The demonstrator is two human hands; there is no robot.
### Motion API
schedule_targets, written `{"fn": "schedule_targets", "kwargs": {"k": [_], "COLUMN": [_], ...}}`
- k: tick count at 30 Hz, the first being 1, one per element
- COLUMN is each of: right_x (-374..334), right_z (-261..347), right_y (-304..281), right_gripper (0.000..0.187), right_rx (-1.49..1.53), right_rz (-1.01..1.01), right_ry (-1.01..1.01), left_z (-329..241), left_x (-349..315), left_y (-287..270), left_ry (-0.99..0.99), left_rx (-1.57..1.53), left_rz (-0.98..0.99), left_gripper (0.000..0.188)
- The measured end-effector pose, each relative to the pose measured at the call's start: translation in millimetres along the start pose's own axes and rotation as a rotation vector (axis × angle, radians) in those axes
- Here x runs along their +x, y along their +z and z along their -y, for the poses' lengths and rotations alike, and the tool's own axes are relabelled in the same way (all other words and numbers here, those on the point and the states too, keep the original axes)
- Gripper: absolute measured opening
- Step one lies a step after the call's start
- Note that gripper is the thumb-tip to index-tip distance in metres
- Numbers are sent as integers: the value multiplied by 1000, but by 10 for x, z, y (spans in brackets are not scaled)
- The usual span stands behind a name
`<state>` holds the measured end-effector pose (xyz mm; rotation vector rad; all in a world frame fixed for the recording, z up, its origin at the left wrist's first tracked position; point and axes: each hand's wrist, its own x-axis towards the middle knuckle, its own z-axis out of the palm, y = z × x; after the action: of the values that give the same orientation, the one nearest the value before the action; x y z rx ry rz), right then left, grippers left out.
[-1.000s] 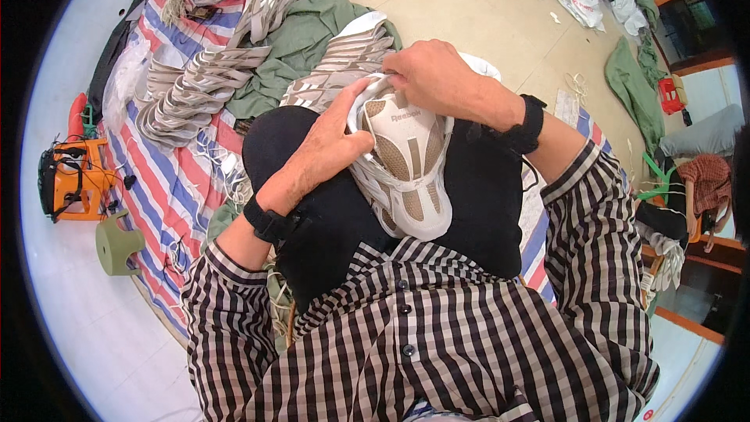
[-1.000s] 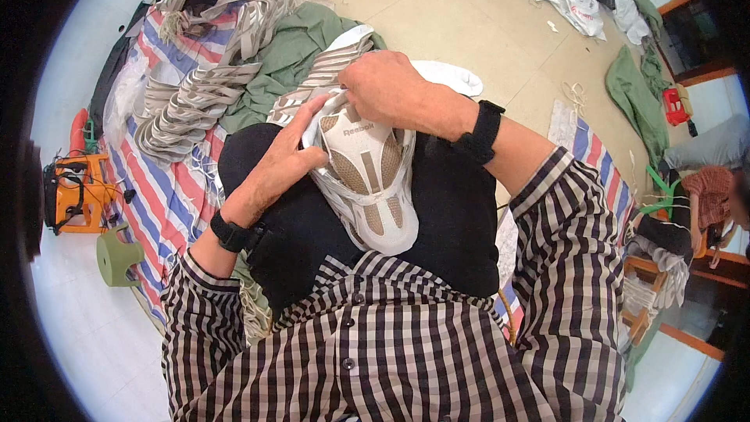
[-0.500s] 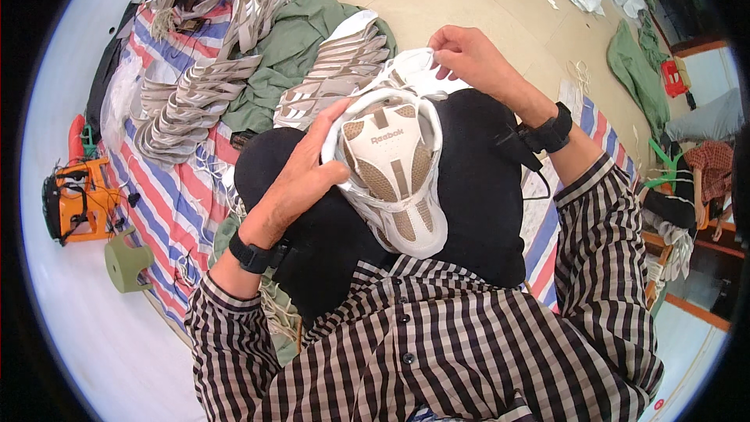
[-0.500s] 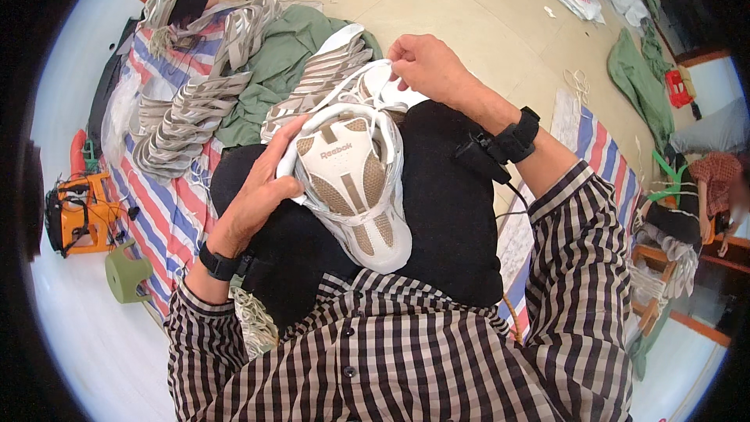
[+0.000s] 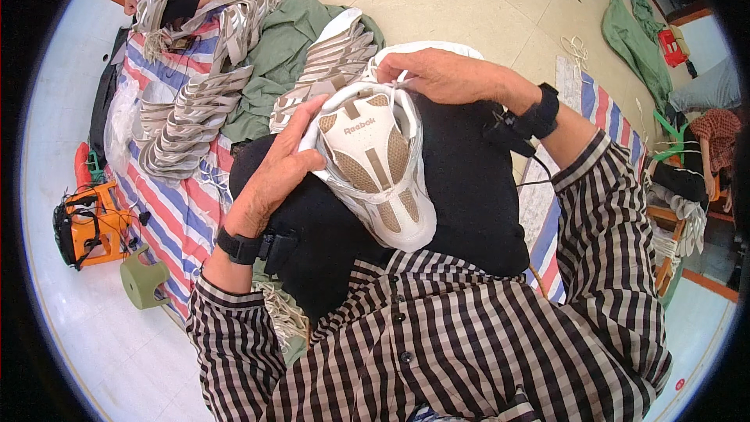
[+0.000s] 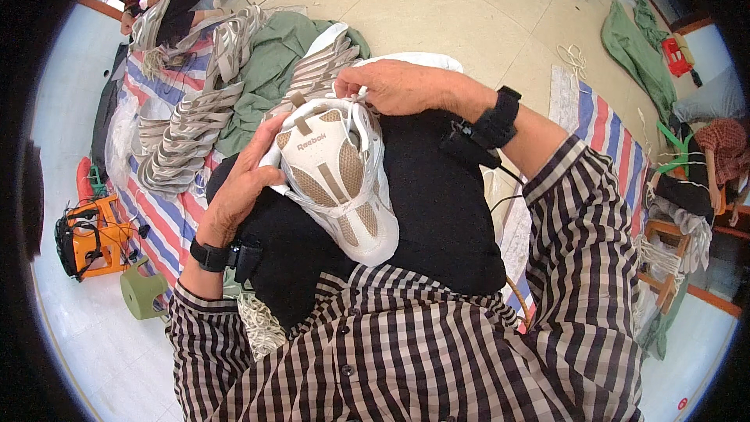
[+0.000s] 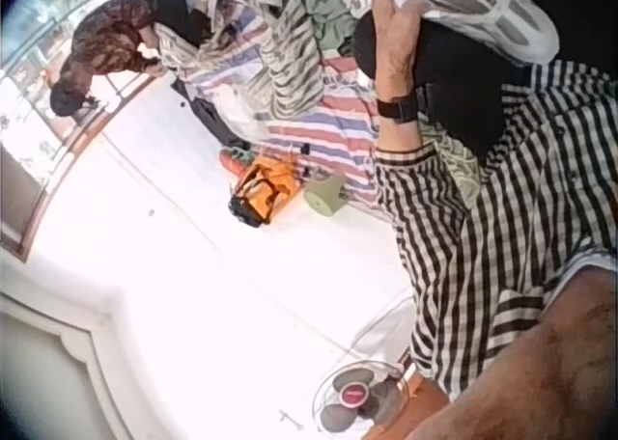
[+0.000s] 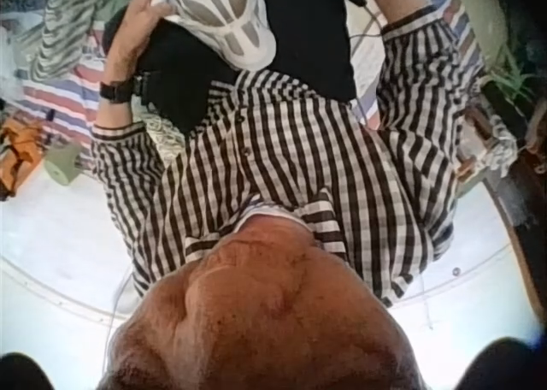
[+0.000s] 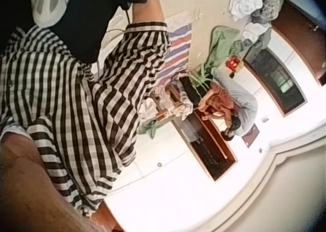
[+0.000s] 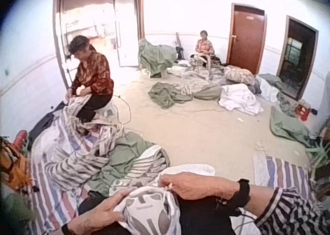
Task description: Lacing a white and tan athletic shoe while seated.
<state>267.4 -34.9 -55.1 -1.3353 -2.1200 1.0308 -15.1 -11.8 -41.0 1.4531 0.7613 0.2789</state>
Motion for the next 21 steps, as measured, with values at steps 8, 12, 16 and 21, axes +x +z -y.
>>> {"fn": "schedule_targets", "kwargs": {"k": [8,12,16,21], "right_x": [33,79,8,-54], "right_z": [-127,100,432,425], "right_y": [-97,-27,-166,-51], "right_gripper": [15,13,11,17], "right_rx": [-205,-283,-564,-660], "right_rz": [19,-201,-213,-181], "right_ry": [-80,-250,-345,-346], "left_z": [-16,-31,-125,-106], "left_x": [55,78,212,297], "left_y": [62,41,22,45], "left_ry": [62,107,259,256], "left_rx": [46,151,386,458], "left_rz": [-24,-31,3,4], "left_gripper": [86,77,65,62]}}
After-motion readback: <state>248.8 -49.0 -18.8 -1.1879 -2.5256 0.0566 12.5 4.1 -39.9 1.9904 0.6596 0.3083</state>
